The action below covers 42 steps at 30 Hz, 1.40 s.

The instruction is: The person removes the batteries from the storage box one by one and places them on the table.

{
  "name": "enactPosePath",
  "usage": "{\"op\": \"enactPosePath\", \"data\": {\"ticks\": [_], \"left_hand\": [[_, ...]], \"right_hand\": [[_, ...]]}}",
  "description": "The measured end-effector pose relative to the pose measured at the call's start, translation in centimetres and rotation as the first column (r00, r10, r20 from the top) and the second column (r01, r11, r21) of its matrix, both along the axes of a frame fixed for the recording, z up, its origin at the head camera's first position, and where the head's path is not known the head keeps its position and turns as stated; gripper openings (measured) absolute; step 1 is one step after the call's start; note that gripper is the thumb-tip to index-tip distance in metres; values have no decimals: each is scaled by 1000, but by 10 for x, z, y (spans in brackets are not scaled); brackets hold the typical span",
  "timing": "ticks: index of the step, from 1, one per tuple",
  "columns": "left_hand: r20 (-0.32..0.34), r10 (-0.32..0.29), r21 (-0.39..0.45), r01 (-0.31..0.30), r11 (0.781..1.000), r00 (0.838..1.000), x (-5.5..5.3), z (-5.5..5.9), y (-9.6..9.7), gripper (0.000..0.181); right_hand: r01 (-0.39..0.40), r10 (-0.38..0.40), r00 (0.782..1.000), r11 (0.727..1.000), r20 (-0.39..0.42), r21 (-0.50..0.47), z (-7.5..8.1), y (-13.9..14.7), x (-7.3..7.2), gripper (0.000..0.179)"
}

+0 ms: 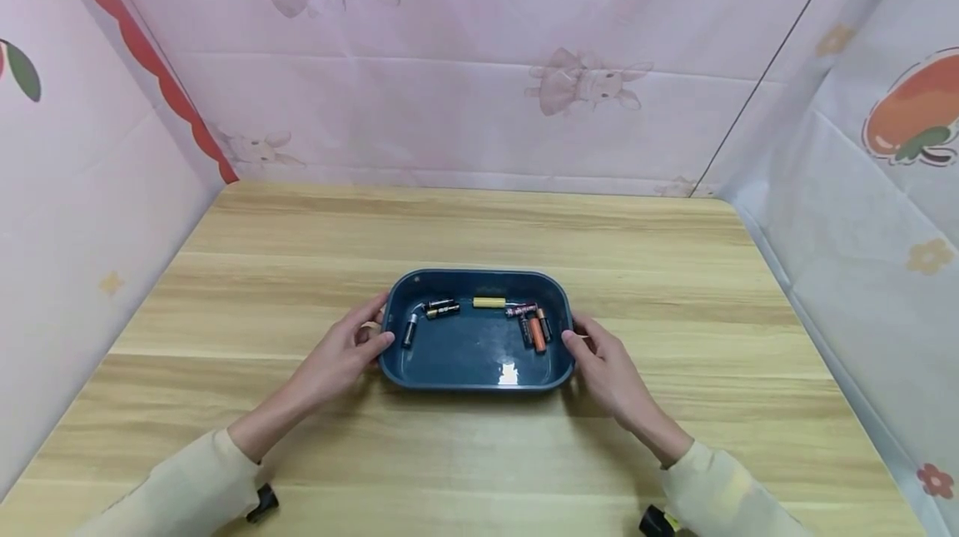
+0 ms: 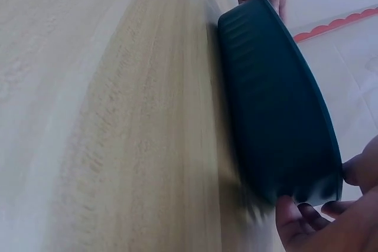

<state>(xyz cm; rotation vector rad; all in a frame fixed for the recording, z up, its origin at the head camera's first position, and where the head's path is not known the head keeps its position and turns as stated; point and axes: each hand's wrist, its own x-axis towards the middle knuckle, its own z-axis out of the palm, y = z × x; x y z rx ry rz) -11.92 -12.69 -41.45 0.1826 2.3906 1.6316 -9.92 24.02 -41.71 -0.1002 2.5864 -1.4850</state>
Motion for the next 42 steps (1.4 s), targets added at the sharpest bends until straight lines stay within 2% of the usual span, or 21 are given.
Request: {"op": "enactPosePath", "data": {"ticks": [7, 13, 17, 21, 26, 31, 37, 39, 42], "left_hand": [[-13, -24, 28, 25, 999, 1000, -2, 1, -3, 65], [20, -37, 44, 36, 998, 999, -2, 1, -6, 68], [46, -37, 19, 36, 999, 998, -1, 2, -5, 73], [34, -45, 19, 45, 999, 998, 0, 1, -4, 76], [26, -48, 38, 47, 998, 999, 0, -2, -3, 80], [32, -55, 45, 53, 998, 998, 3, -3, -4, 81], [26, -71, 32, 70, 997, 997, 3, -1, -6, 81], [24, -75, 29, 75, 997, 997, 3, 0, -7, 80], [26, -85, 29, 84, 996, 996, 3, -1, -7, 80]], "right_hand": [[37, -42, 996, 997, -82, -61, 13, 3, -4, 53], [64, -75, 986, 995, -150, -79, 30, 2, -8, 51], [60, -79, 981, 992, -175, -111, 36, -2, -10, 48], [24, -51, 982, 989, -180, -148, 40, -12, -13, 49], [-32, 10, 990, 987, -139, -160, 42, -31, -17, 52], [-22, 6, 995, 985, -96, -170, 35, -44, -23, 49], [-37, 40, 999, 987, 19, -157, 29, -65, -30, 47], [-56, 66, 996, 988, 68, -147, 28, -76, -32, 45], [-55, 88, 982, 979, 167, -195, 25, -97, -36, 41]]}}
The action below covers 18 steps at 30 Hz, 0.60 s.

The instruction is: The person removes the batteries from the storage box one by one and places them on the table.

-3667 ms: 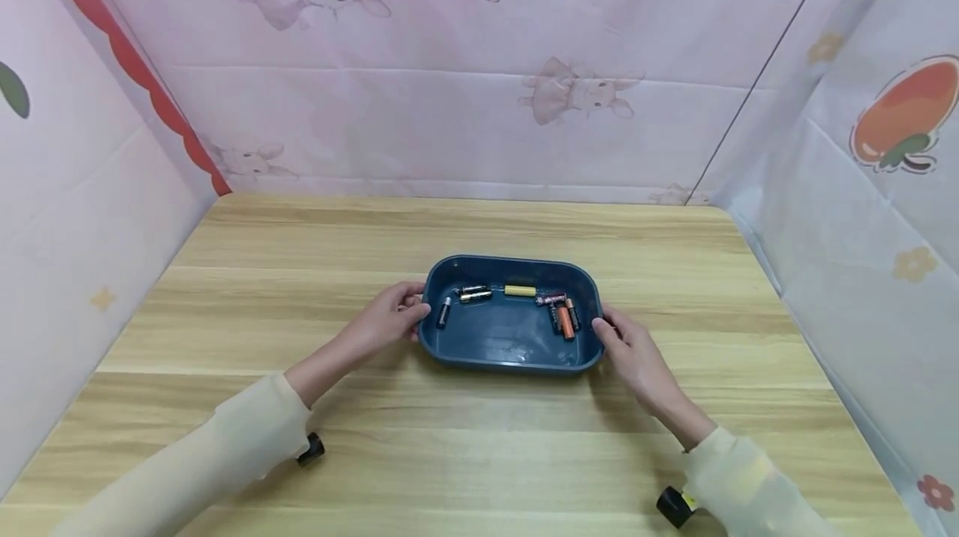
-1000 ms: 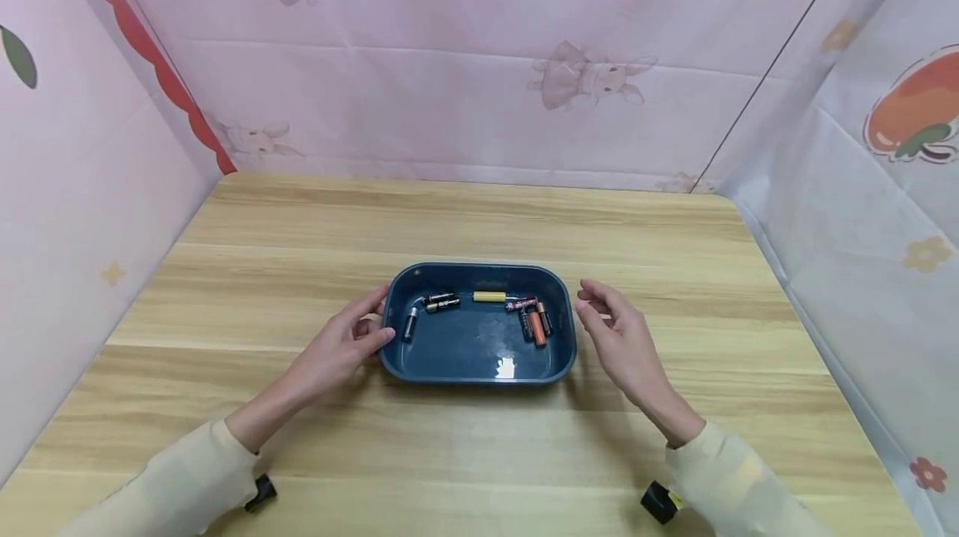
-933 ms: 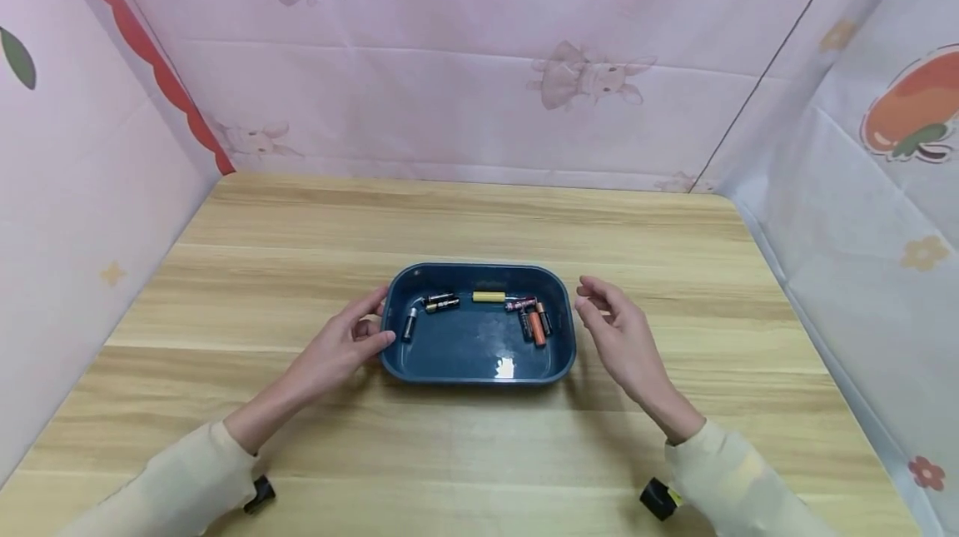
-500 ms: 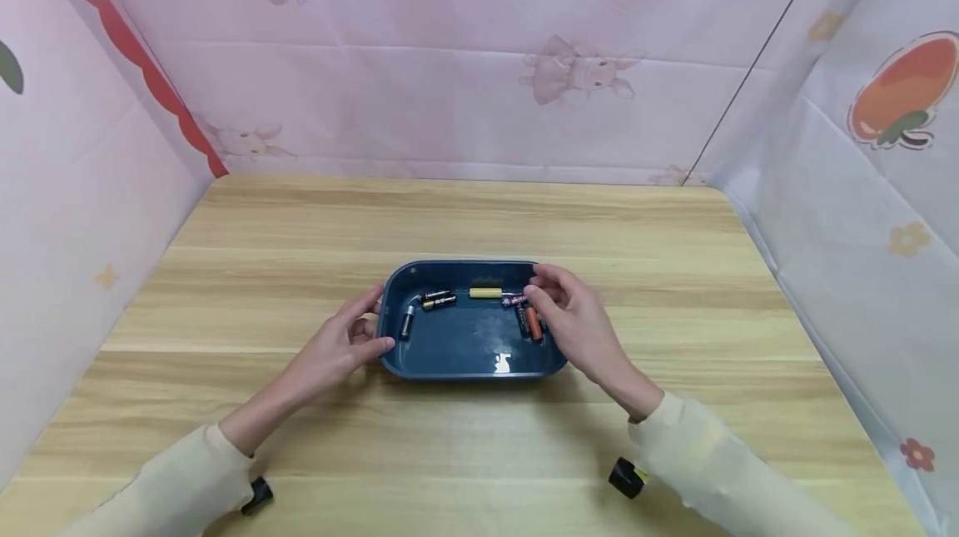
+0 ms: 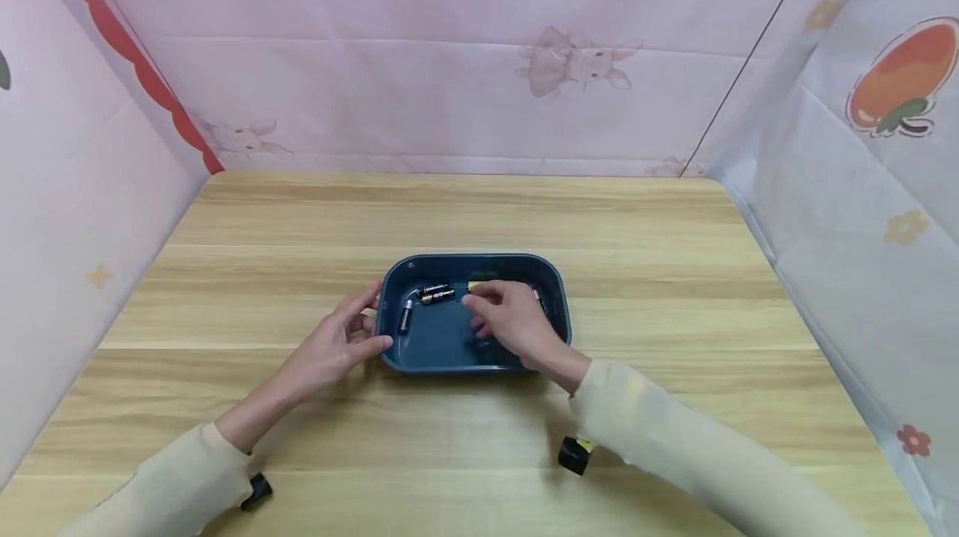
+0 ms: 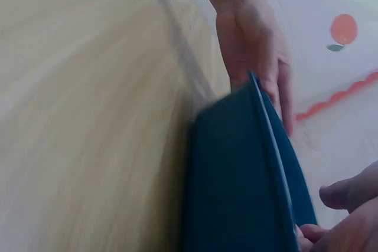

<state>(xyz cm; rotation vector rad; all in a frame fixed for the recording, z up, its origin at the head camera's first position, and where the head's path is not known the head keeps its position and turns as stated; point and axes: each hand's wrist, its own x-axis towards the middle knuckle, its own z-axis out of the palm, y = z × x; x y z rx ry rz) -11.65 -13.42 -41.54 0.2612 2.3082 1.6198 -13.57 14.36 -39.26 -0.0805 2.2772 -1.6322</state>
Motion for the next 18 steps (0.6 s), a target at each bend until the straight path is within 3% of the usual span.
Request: {"op": "enactPosePath", "data": {"ticks": [4, 8, 18], "left_hand": [[-6, -4, -2, 4, 1000, 1000, 0, 0, 1, 79], [-6, -9, 0, 9, 1000, 1000, 0, -2, 2, 79], [-19, -15, 24, 16, 1000, 1000, 2, -1, 1, 78]], "right_hand": [[5, 7, 991, 996, 132, -86, -5, -27, -7, 35], [21, 8, 977, 991, 214, -133, -13, -47, -13, 31], [24, 39, 959, 976, 280, -217, -19, -76, -17, 27]]}}
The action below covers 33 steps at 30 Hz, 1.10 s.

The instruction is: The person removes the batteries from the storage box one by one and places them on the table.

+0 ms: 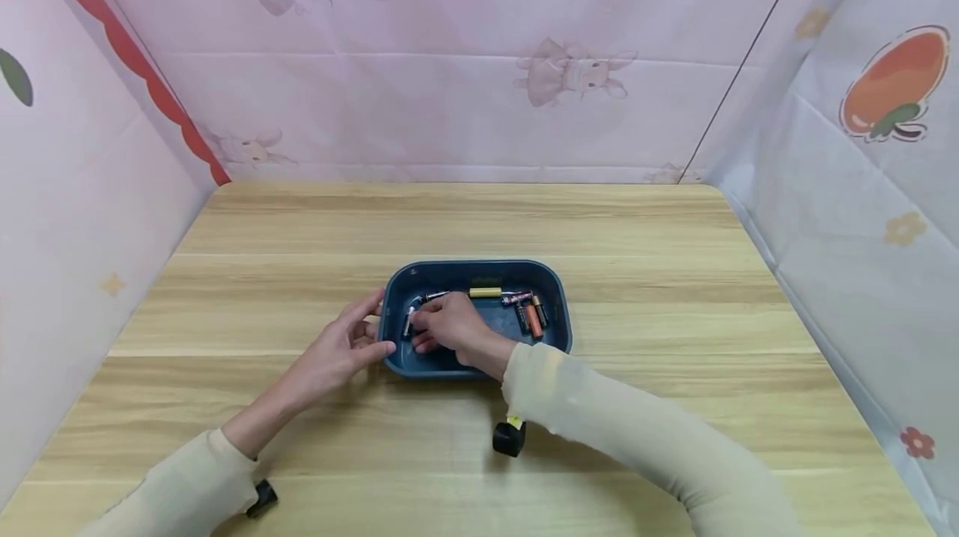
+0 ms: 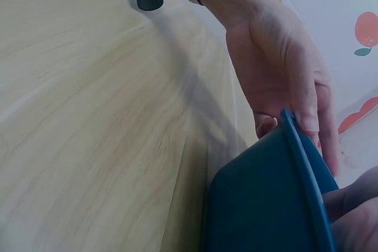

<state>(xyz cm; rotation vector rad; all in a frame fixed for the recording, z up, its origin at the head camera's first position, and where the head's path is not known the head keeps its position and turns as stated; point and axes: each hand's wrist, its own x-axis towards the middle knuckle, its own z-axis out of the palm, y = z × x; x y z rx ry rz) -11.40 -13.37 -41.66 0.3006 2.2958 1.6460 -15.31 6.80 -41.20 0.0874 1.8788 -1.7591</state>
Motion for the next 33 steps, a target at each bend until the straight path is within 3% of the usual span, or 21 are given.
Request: {"op": "enactPosePath", "data": {"ticks": [16, 25, 33], "left_hand": [[22, -2, -18, 2, 1000, 1000, 0, 0, -2, 79], [-7, -20, -19, 20, 1000, 1000, 1, 0, -3, 79], [-9, -18, -22, 17, 1000, 1000, 3, 1, -4, 78]], "right_hand": [[-17, 18, 1000, 1000, -17, 19, -3, -15, -5, 19], [-56, 56, 998, 998, -37, 8, -6, -19, -7, 16], [-71, 70, 997, 996, -19, -58, 0, -15, -8, 15]]}}
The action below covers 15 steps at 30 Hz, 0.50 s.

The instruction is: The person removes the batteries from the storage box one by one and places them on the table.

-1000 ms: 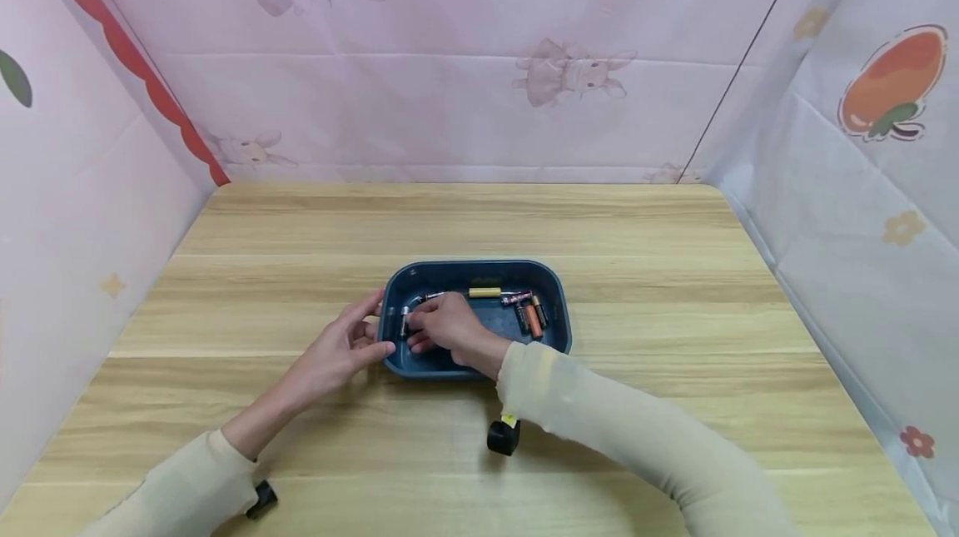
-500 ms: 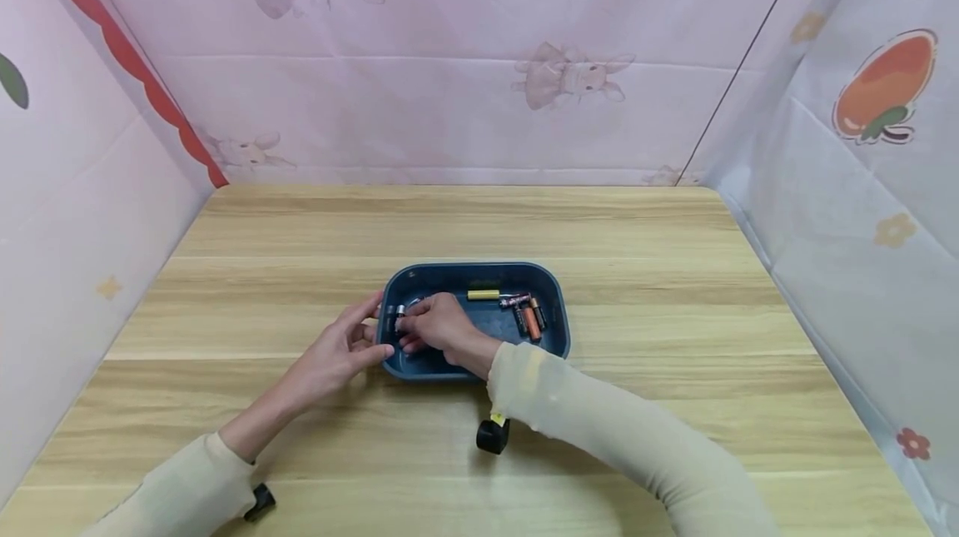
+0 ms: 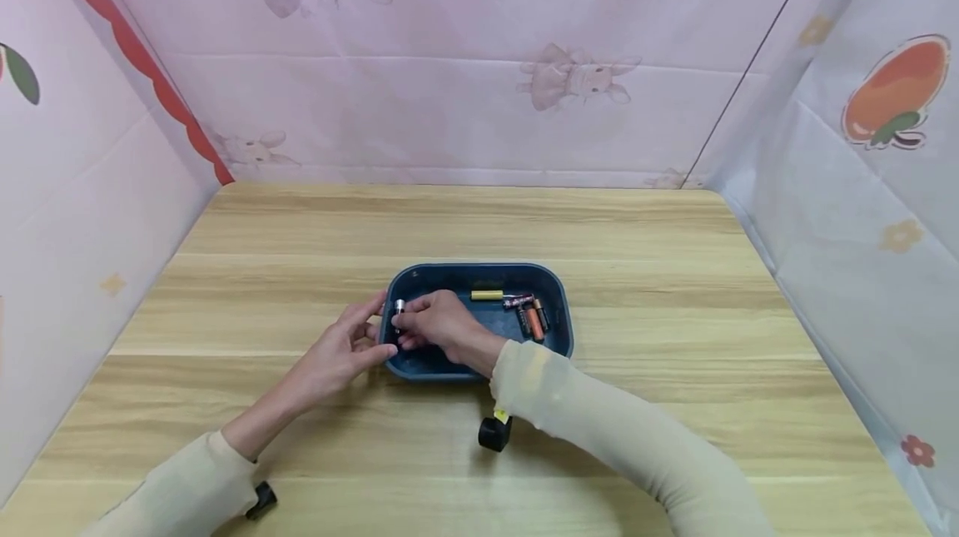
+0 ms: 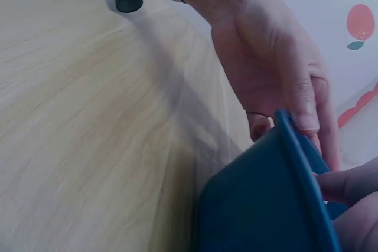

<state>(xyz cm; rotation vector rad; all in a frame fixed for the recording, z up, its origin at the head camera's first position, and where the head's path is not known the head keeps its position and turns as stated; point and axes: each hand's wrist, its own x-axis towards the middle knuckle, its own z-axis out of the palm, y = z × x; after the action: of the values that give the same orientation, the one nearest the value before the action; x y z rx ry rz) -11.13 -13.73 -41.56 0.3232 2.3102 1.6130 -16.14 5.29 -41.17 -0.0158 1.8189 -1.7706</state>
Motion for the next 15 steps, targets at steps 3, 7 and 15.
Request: {"op": "enactPosePath", "data": {"ticks": [3, 7, 15], "left_hand": [[0, 0, -9, 0, 1000, 1000, -1, 0, 0, 78], [-4, 8, -16, -8, 1000, 1000, -1, 0, 0, 76], [-4, 20, -1, -20, 1000, 1000, -2, -1, 2, 77]], "right_hand": [[5, -5, 1000, 1000, 6, -21, 3, 7, -2, 16], [28, -28, 999, 999, 17, -33, 10, 19, -6, 21], [106, -109, 993, 992, -44, -64, 50, 67, -16, 30]]}}
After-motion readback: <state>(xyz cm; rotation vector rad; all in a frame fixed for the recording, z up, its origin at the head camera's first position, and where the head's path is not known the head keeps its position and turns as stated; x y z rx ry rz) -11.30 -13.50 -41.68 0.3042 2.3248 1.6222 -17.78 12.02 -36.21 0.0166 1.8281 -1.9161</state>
